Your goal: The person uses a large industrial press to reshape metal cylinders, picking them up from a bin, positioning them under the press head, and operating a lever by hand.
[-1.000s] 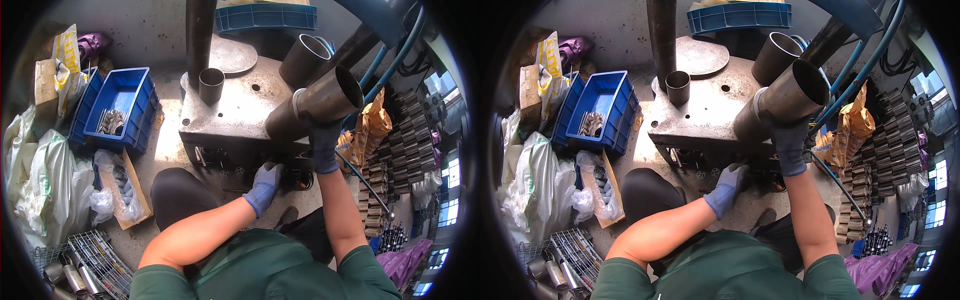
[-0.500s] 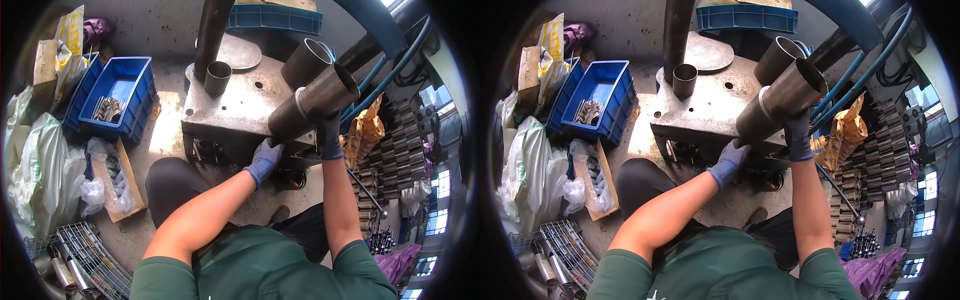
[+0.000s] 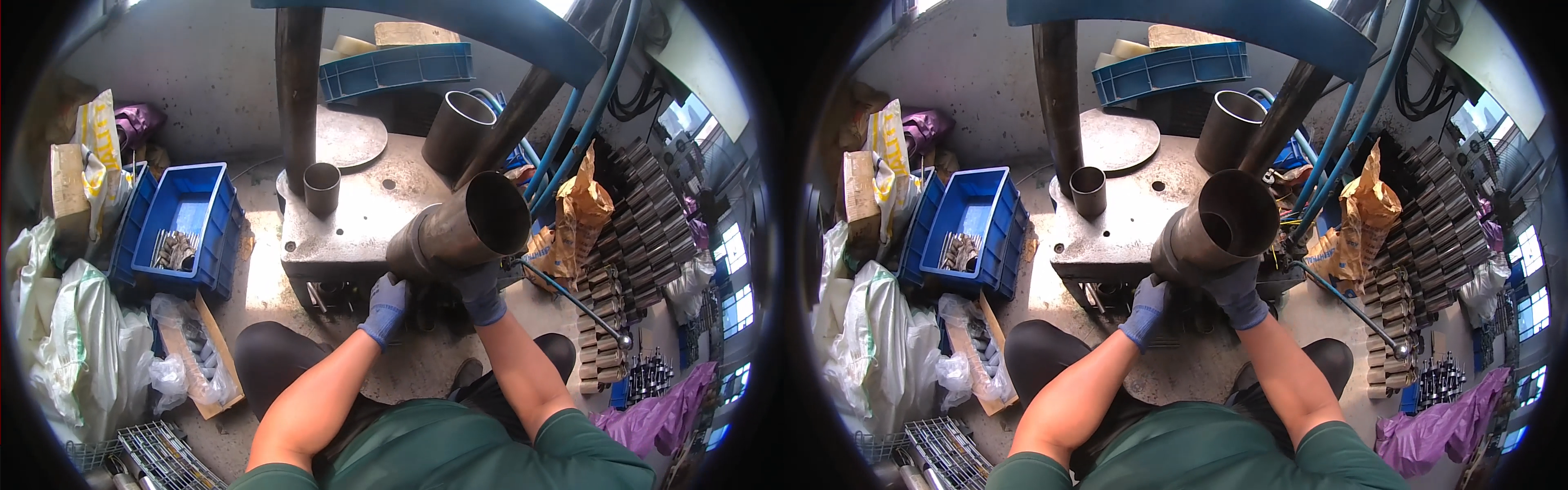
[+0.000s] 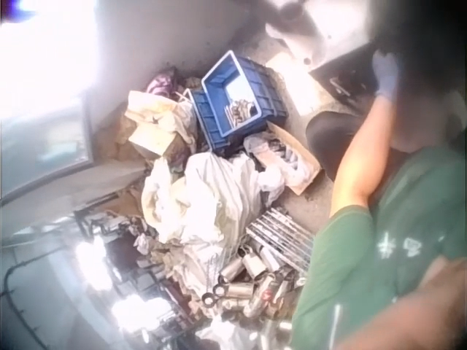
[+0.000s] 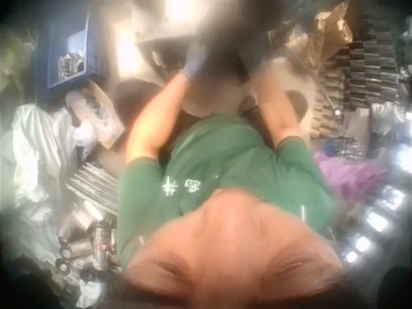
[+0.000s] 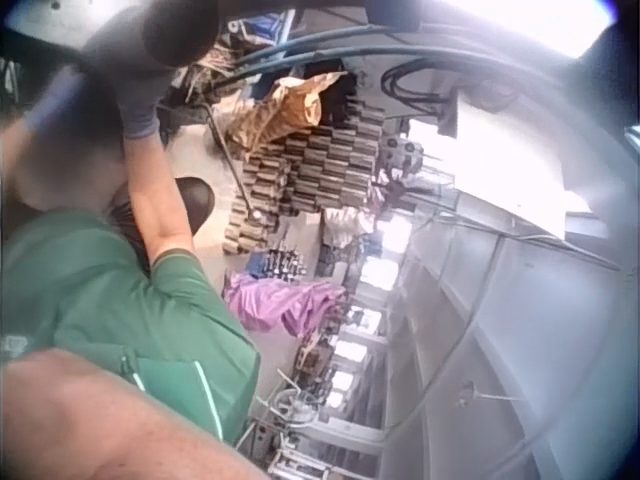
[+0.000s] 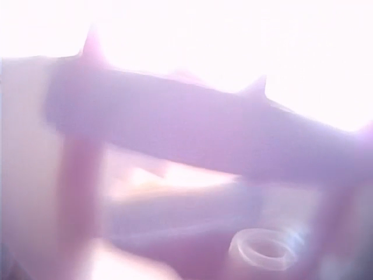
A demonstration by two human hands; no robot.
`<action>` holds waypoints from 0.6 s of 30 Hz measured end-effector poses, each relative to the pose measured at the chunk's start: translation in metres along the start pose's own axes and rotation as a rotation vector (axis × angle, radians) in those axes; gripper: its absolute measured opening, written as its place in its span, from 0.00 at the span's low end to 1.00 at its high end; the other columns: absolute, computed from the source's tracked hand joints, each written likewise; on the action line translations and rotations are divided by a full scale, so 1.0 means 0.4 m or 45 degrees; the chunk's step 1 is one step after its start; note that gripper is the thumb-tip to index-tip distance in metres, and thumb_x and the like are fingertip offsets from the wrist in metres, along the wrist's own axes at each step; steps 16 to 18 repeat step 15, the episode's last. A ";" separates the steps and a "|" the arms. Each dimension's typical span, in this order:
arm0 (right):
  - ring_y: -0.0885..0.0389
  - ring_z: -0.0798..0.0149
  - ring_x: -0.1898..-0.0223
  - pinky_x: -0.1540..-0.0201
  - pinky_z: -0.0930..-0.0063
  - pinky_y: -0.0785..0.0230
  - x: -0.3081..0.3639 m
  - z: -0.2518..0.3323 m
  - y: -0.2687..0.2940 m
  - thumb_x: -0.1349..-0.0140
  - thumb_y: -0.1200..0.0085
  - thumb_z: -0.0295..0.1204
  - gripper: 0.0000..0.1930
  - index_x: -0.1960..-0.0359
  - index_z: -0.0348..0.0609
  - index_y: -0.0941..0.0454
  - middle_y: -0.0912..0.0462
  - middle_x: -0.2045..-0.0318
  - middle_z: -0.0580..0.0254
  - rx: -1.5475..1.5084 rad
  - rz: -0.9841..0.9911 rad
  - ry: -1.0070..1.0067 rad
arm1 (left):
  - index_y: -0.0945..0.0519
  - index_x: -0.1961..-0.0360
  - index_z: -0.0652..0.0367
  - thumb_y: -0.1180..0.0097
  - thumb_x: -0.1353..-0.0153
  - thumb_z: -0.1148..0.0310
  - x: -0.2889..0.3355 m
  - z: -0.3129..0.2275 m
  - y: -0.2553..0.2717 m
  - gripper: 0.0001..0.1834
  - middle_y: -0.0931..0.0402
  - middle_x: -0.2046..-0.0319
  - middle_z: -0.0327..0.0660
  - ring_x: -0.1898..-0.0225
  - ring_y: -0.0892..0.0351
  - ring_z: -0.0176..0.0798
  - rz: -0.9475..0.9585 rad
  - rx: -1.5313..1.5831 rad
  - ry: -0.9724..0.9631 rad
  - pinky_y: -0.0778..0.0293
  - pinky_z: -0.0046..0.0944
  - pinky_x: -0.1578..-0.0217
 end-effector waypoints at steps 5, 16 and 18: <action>0.25 0.56 0.40 0.37 0.58 0.28 0.002 0.041 -0.006 0.64 0.15 0.40 0.54 0.34 0.42 0.37 0.26 0.40 0.53 -0.112 -0.020 -0.079 | 0.17 0.56 0.68 0.42 0.38 0.65 -0.038 0.074 -0.010 0.17 0.14 0.65 0.46 0.65 0.17 0.36 0.033 0.046 -0.053 0.22 0.38 0.61; 0.24 0.50 0.38 0.35 0.52 0.28 -0.133 0.109 0.044 0.57 0.19 0.33 0.50 0.33 0.41 0.38 0.26 0.39 0.49 -0.141 0.001 -0.029 | 0.20 0.52 0.65 0.49 0.38 0.63 -0.037 -0.163 -0.021 0.18 0.16 0.62 0.59 0.56 0.17 0.59 -0.154 0.275 -0.424 0.25 0.53 0.54; 0.24 0.50 0.38 0.35 0.52 0.28 -0.133 0.109 0.044 0.57 0.19 0.33 0.50 0.33 0.41 0.38 0.26 0.39 0.49 -0.141 0.001 -0.029 | 0.20 0.52 0.65 0.49 0.38 0.63 -0.037 -0.163 -0.021 0.18 0.16 0.62 0.59 0.56 0.17 0.59 -0.154 0.275 -0.424 0.25 0.53 0.54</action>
Point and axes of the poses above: each hand's wrist, its own x-axis away from the middle knuckle, its own y-axis out of the back of the hand, z = x × y, the point moved 2 cm from there along -x, towards the middle knuckle
